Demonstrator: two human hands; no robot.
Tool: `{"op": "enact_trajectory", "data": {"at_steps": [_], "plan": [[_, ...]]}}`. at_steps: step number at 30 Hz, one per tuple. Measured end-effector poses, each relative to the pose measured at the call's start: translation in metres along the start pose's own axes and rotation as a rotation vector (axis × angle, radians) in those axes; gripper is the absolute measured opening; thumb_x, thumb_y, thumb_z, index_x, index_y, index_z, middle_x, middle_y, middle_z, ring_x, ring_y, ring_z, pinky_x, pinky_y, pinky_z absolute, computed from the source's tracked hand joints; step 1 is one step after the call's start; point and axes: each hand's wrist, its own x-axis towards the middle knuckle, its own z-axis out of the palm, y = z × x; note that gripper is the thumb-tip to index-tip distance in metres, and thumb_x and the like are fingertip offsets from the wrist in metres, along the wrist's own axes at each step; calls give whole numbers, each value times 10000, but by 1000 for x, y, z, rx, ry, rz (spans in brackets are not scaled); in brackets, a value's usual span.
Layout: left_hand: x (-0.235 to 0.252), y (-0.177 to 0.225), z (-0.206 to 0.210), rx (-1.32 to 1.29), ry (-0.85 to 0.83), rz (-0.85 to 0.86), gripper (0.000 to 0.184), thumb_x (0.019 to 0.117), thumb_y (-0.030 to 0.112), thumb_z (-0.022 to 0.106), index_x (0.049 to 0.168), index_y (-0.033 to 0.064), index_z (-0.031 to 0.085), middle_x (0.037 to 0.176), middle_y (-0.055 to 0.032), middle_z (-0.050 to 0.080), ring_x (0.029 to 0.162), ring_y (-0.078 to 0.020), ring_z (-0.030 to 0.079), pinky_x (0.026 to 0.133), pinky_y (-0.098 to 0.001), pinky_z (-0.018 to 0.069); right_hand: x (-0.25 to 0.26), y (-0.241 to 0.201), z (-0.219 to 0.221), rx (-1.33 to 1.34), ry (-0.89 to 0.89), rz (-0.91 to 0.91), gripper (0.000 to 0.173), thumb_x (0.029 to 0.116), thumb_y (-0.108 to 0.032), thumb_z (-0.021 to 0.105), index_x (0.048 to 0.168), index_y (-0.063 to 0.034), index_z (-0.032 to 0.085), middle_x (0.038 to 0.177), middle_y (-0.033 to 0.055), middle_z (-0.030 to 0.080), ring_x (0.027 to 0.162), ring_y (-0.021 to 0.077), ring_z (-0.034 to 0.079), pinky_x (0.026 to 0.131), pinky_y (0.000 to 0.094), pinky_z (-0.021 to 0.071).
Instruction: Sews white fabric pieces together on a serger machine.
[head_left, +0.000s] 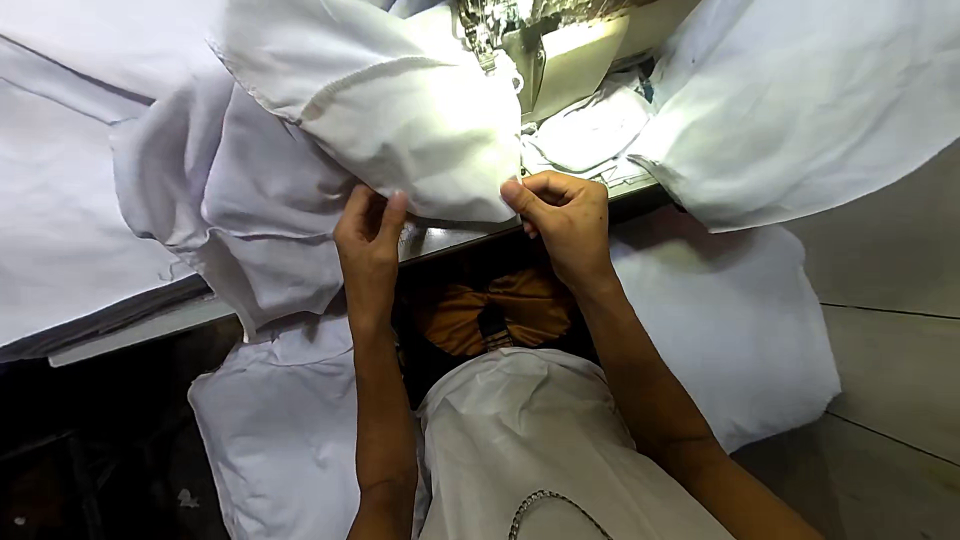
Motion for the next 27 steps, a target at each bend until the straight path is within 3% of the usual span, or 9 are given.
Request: {"op": "enact_trajectory", "data": {"at_steps": [4,6,9,12,17,19,21,24,27], "plan": [[5,9,-9,-268,-25,15,148,1051,233,574,1180,165,599,1049,86,677,970,-36,673,870,-246,582,-13,-13,-4,11,-19,-19,99,964,-138,729,922,-50,743,688,-11,644,498,22,522,446,157,450],[-3,20,-8,-373,2,23,47,1044,228,594,1082,209,574,965,90,663,865,-24,676,758,-202,593,-16,-19,-5,20,-24,-24,78,964,-112,721,936,-41,742,688,-9,647,495,19,522,442,154,452],[-12,39,-2,-307,88,22,117,1039,223,605,969,232,511,788,107,602,639,15,608,568,-144,538,-20,-29,-6,26,-32,-13,70,968,-96,710,965,-31,734,690,-2,646,493,27,525,441,159,458],[-15,44,-2,-263,107,-10,147,1020,214,641,995,224,497,774,101,599,605,14,593,527,-141,517,-27,-31,-8,6,-44,4,100,990,-143,692,1006,-50,727,653,19,615,446,61,497,395,174,434],[-20,29,-2,-357,101,-72,217,968,174,700,1059,239,514,789,124,631,648,27,618,604,-139,542,-30,-21,-11,-10,-33,20,100,982,-164,707,1021,-73,722,677,12,631,453,57,501,403,173,435],[-25,22,1,-346,150,-107,230,947,163,720,1024,226,513,667,111,556,513,12,546,485,-155,508,-28,-18,-12,-20,-21,29,99,970,-167,725,1016,-79,726,702,2,650,472,46,518,420,164,445],[-30,17,5,-286,208,-109,260,942,138,736,1019,196,495,590,76,490,382,-23,472,345,-190,465,-25,-17,-13,-34,-6,49,101,963,-178,738,1002,-86,738,717,-11,666,496,34,529,433,161,441],[-33,16,7,-52,270,-55,285,933,187,764,1027,185,495,573,62,438,339,-51,422,299,-221,447,-24,-16,-13,-38,10,55,97,951,-180,751,978,-89,733,709,-10,659,496,38,525,430,161,429],[-31,22,5,443,333,137,303,952,308,747,1088,107,565,713,23,516,530,-67,507,467,-224,466,-26,-16,-14,-19,27,35,108,933,-174,773,959,-84,718,707,-2,658,503,55,542,439,171,451]]}}
